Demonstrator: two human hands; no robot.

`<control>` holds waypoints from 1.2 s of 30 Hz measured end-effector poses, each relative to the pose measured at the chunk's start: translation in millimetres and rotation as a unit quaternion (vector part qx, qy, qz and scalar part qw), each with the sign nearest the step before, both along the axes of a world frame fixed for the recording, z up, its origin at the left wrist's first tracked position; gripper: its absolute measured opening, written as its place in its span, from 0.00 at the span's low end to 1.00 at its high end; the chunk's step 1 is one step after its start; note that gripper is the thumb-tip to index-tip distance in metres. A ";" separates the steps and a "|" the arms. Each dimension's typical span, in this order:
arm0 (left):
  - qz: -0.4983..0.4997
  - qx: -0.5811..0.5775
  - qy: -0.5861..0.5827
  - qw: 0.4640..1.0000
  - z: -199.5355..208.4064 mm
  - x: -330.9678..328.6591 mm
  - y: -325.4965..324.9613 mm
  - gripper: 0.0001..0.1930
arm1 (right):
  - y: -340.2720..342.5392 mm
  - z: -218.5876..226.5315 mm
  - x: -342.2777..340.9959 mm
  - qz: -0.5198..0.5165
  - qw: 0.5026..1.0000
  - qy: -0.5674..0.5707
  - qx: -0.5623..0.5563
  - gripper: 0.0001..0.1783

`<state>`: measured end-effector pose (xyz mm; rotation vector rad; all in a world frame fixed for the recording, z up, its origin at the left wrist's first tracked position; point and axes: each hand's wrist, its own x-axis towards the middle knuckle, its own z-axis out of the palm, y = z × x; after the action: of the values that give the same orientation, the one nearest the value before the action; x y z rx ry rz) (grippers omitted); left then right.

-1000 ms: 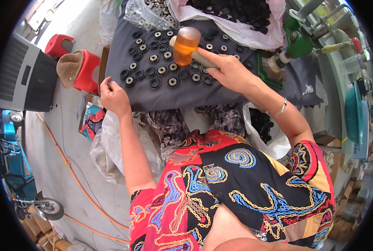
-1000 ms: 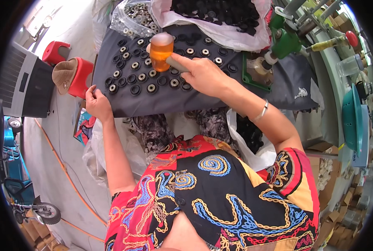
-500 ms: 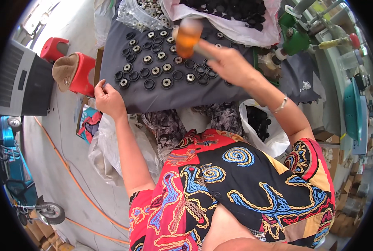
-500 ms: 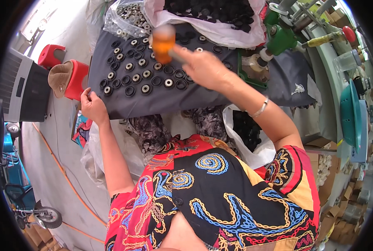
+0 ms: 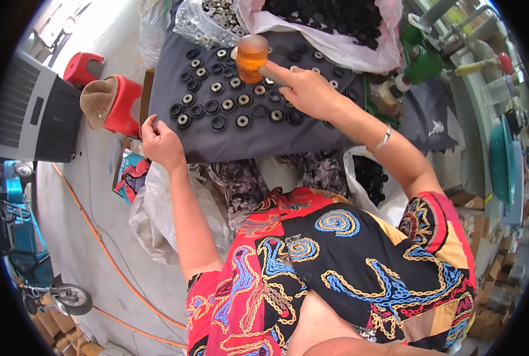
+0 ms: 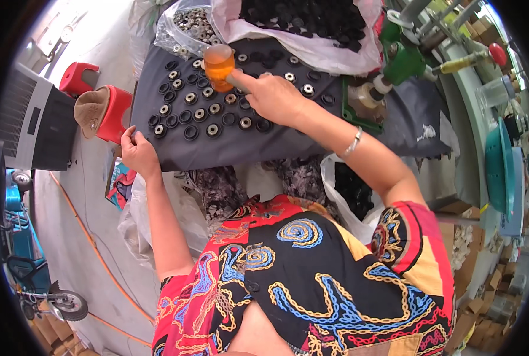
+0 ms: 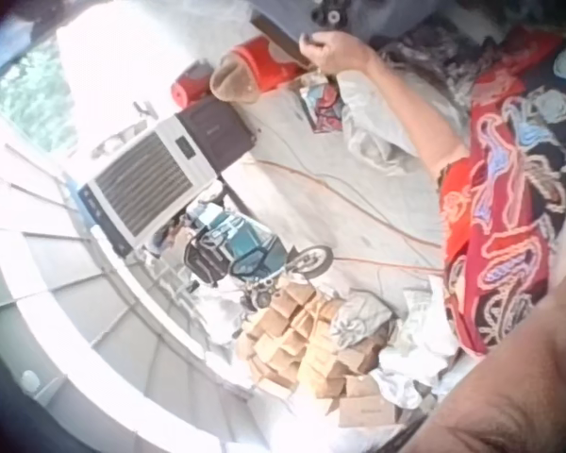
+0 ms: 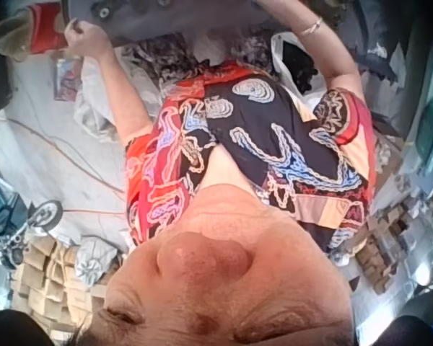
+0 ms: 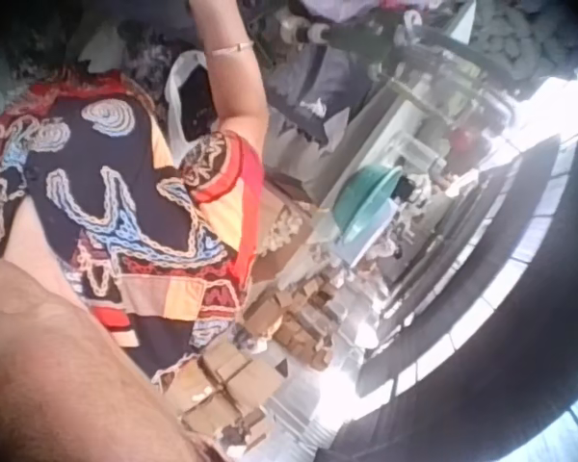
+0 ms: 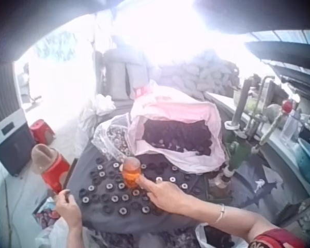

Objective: The person assembles small metal hardware components, likely grommets or rivets, on a grey work surface. They place the components into a green manual press machine and operate the lever to secure them. The person also uses a rubber mallet to tap the assembled pieces on the table.

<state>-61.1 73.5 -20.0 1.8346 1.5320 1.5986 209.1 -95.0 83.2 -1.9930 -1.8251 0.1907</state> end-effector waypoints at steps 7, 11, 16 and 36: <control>0.008 -0.021 0.008 1.000 12.6 2.4 -4.0 0.08 | 5.8 19.2 23.3 0.017 0.981 0.060 0.181 0.31; 0.003 -0.027 0.004 1.000 8.5 0.9 -4.0 0.08 | 3.2 19.5 18.0 -0.066 0.997 0.024 -0.020 0.33; -0.001 -0.018 -0.012 1.000 11.2 6.0 -2.1 0.09 | 9.5 13.7 30.8 -0.047 0.997 0.067 0.007 0.33; 0.000 -0.014 -0.010 1.000 8.3 2.9 -3.1 0.08 | -30.4 31.4 51.5 -0.049 0.988 0.043 0.141 0.33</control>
<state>-58.2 70.3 -11.7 1.7985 1.5379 1.5832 260.6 -125.4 114.6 -1.8398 -1.5980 -0.0111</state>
